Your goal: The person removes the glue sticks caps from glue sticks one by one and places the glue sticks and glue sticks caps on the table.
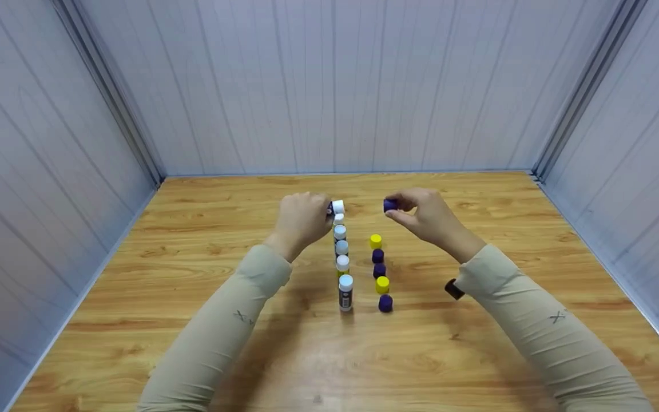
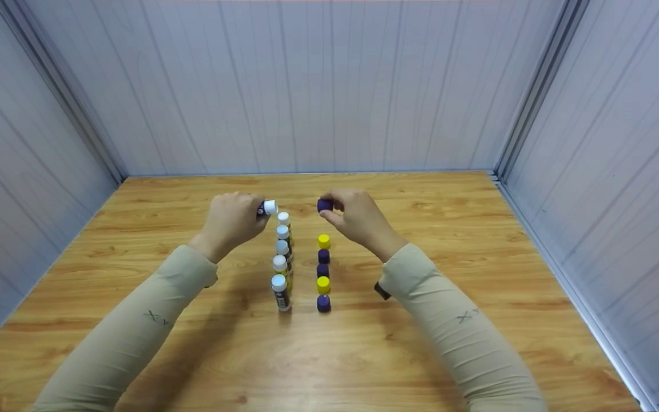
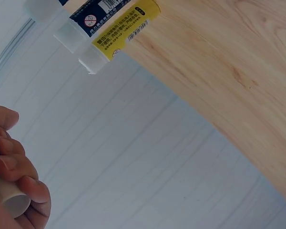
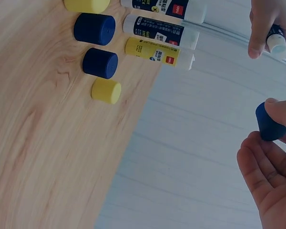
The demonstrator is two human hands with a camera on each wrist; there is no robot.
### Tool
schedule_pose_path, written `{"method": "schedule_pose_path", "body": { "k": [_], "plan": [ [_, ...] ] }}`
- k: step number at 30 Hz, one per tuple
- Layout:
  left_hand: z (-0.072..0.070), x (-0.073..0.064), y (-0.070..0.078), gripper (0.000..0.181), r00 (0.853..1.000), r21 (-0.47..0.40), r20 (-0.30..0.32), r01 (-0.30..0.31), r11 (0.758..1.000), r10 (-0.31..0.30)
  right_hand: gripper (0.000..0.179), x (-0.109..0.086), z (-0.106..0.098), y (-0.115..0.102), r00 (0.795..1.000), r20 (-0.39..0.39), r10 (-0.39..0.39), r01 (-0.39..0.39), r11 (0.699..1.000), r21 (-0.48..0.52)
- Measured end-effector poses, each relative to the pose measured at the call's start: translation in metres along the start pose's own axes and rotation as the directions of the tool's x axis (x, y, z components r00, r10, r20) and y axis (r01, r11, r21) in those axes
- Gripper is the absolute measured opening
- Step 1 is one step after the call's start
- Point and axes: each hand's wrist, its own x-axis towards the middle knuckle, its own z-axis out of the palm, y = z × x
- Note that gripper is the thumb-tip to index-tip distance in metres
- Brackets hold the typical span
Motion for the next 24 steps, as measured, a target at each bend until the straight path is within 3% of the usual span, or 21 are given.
{"method": "schedule_pose_path", "body": {
  "k": [8, 15, 20, 24],
  "plan": [
    [0.0, 0.001, -0.002, 0.042, 0.987, -0.142, 0.095, 0.139, 0.98, -0.126, 0.026, 0.012, 0.001, 0.004, 0.999, 0.035, 0.027, -0.024, 0.996, -0.081],
    [0.002, 0.002, 0.0, 0.04, 0.956, -0.257, 0.18, 0.273, 0.927, -0.231, 0.033, 0.021, 0.004, 0.011, 0.985, 0.099, 0.144, -0.131, 0.983, -0.129],
    [0.005, 0.003, -0.001, 0.049, 0.935, -0.363, 0.204, 0.346, 0.865, -0.289, 0.036, 0.029, 0.01, 0.019, 0.975, 0.136, 0.174, -0.15, 0.974, -0.171],
    [0.008, 0.003, -0.002, 0.047, 0.911, -0.481, 0.241, 0.413, 0.774, -0.336, 0.037, 0.034, 0.018, 0.025, 0.97, 0.173, 0.17, -0.134, 0.97, -0.204]
  ]
}}
